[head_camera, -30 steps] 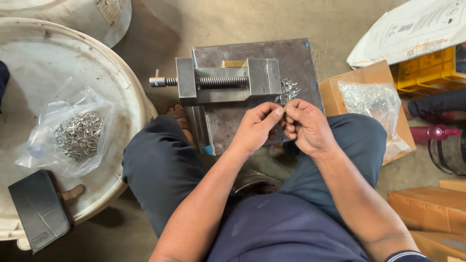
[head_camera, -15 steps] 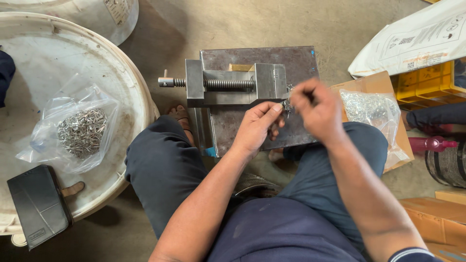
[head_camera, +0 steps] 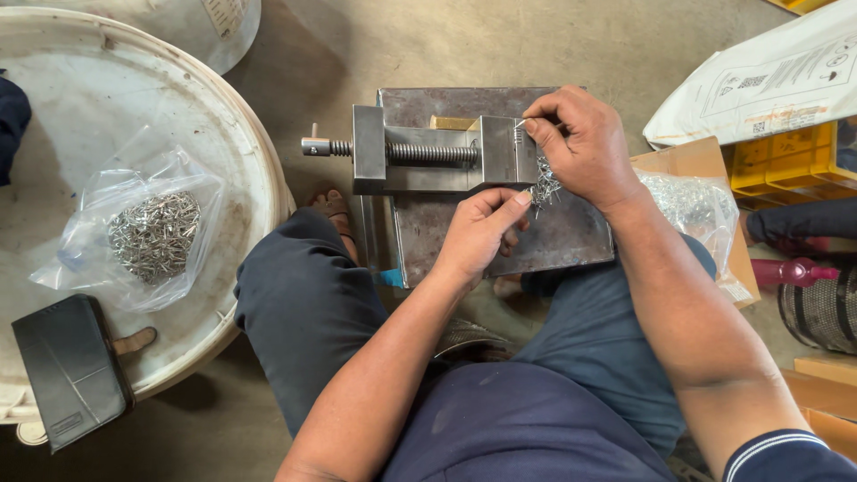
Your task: The person sits on the floor and uses a bench vise to separate tangled metal pins. They pick up clumps of pins, place them into the vise jaws, and tighten the screw to pull the pins apart. The separated pins are then removed and placed on the metal plate.
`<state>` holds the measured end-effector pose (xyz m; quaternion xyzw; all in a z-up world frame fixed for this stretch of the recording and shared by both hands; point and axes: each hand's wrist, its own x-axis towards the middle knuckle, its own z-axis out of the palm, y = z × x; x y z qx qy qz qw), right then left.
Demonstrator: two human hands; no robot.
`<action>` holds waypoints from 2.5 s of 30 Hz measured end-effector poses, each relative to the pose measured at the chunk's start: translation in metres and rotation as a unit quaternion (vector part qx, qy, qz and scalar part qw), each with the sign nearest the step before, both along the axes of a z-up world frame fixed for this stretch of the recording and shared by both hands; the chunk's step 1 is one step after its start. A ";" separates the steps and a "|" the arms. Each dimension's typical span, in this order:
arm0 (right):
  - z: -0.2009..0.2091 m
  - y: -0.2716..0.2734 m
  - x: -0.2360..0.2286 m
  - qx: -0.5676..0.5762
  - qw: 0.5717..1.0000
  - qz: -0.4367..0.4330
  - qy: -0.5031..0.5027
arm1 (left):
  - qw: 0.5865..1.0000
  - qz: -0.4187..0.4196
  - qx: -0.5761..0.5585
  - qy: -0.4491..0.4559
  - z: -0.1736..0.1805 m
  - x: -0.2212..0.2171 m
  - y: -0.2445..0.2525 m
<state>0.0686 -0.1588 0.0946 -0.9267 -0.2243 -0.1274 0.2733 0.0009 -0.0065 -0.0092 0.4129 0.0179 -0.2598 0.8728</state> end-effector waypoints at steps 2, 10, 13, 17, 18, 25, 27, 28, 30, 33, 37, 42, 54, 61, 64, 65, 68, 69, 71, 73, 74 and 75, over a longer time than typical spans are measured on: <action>0.002 0.001 -0.002 -0.013 1.000 0.019 -0.009 | 1.000 0.001 -0.001 -0.001 0.001 -0.001 0.000; -0.020 -0.037 -0.023 0.020 0.999 -0.029 -0.005 | 0.998 0.055 0.000 -0.008 -0.008 -0.002 -0.005; -0.041 -0.050 -0.048 0.043 0.994 -0.099 0.015 | 0.998 0.059 -0.008 0.005 -0.010 -0.003 -0.004; -0.064 -0.050 -0.085 0.066 0.985 -0.143 0.073 | 0.998 0.056 -0.005 -0.009 -0.009 -0.003 -0.005; -0.067 -0.049 -0.091 0.068 0.983 -0.148 0.083 | 0.998 0.057 -0.003 -0.010 -0.009 -0.003 -0.005; -0.056 -0.034 -0.090 -0.054 0.992 -0.110 0.018 | 0.998 0.060 0.002 -0.024 -0.005 -0.003 -0.005; -0.055 -0.030 -0.091 -0.041 0.991 -0.125 0.023 | 0.998 0.057 0.005 -0.026 -0.006 -0.003 -0.004; -0.056 -0.030 -0.093 -0.040 0.990 -0.135 0.031 | 0.998 0.056 0.006 -0.025 -0.007 -0.004 -0.004; -0.057 -0.032 -0.097 -0.038 0.986 -0.153 0.048 | 0.998 0.055 0.004 -0.028 -0.008 -0.004 -0.004; -0.059 -0.038 -0.101 -0.027 0.987 -0.146 0.053 | 0.998 0.049 0.008 -0.026 -0.009 -0.003 -0.004; -0.058 -0.045 -0.105 0.027 0.985 -0.151 0.082 | 0.999 0.043 0.006 -0.025 -0.008 -0.004 -0.005; -0.062 -0.041 -0.105 -0.037 0.984 -0.164 0.052 | 0.999 0.043 0.018 -0.018 -0.005 -0.004 -0.004; -0.051 -0.033 -0.107 0.031 0.991 -0.125 0.030 | 0.985 0.042 0.105 -0.132 -0.006 -0.006 -0.010; -0.042 -0.021 -0.106 0.028 0.996 -0.088 0.021 | 0.953 0.049 0.227 -0.195 -0.005 -0.008 -0.011; -0.045 -0.019 -0.106 0.038 0.997 -0.068 0.012 | 0.957 0.023 0.198 -0.209 -0.013 -0.006 -0.012; -0.046 -0.019 -0.106 0.055 0.997 -0.062 0.010 | 0.967 0.024 0.167 -0.189 -0.014 -0.005 -0.012; -0.051 -0.018 -0.100 0.131 0.990 -0.045 0.028 | 0.989 0.017 0.069 -0.131 -0.016 -0.001 -0.013; -0.053 -0.017 -0.098 0.160 0.985 -0.039 0.041 | 0.994 0.008 0.034 -0.102 -0.016 -0.001 -0.013; -0.055 -0.016 -0.095 0.264 0.958 -0.010 0.109 | 0.998 -0.002 -0.002 -0.064 -0.015 -0.001 -0.010; -0.050 -0.014 -0.089 0.315 0.936 -0.023 0.152 | 0.999 -0.004 -0.005 -0.050 -0.011 -0.001 -0.008; -0.045 -0.013 -0.085 0.317 0.933 -0.051 0.162 | 1.000 -0.002 0.004 -0.030 -0.009 0.000 -0.007; -0.040 -0.012 -0.080 0.318 0.929 -0.078 0.172 | 1.000 0.000 0.014 -0.010 -0.006 0.001 -0.005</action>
